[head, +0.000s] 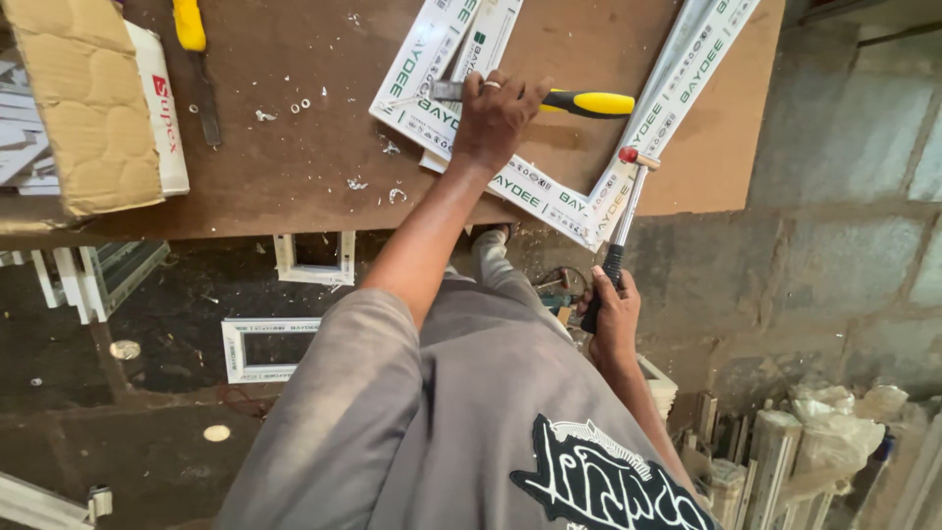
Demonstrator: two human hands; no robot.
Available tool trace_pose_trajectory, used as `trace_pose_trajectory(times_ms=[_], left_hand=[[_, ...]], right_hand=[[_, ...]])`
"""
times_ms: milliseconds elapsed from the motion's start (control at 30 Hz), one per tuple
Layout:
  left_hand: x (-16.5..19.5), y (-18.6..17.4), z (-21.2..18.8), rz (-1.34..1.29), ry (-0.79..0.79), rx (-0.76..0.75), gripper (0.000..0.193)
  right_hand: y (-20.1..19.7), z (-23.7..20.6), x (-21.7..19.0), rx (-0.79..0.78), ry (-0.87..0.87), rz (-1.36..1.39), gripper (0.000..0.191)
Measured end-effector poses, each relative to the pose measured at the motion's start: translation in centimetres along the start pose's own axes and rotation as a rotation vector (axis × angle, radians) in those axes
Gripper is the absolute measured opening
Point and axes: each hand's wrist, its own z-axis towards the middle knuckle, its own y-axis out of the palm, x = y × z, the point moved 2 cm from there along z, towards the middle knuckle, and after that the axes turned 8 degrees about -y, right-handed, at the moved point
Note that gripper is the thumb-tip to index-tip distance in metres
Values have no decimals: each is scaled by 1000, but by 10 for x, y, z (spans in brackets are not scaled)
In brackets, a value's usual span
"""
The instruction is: The person assembles a white window frame on a workbench. They use a hammer and a chisel to tap the frame corners together, then rotate the frame to work on different sides. The person repeats this process for multiple frames, occasionally picking up new pieces from a nearby box.
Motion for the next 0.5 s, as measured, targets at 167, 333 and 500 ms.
trace_pose_trajectory(times_ms=[167,333,500], left_hand=[[-1,6,1,-44,-44,-43,34],[-1,5,6,-59,-107,-131,20],[-2,2,6,-79,-125,-169,14]], right_hand=[[10,4,-10,42,-41,3,15],[26,13,-28,41,-103,58,16],[31,25,-34,119,-110,117,17]])
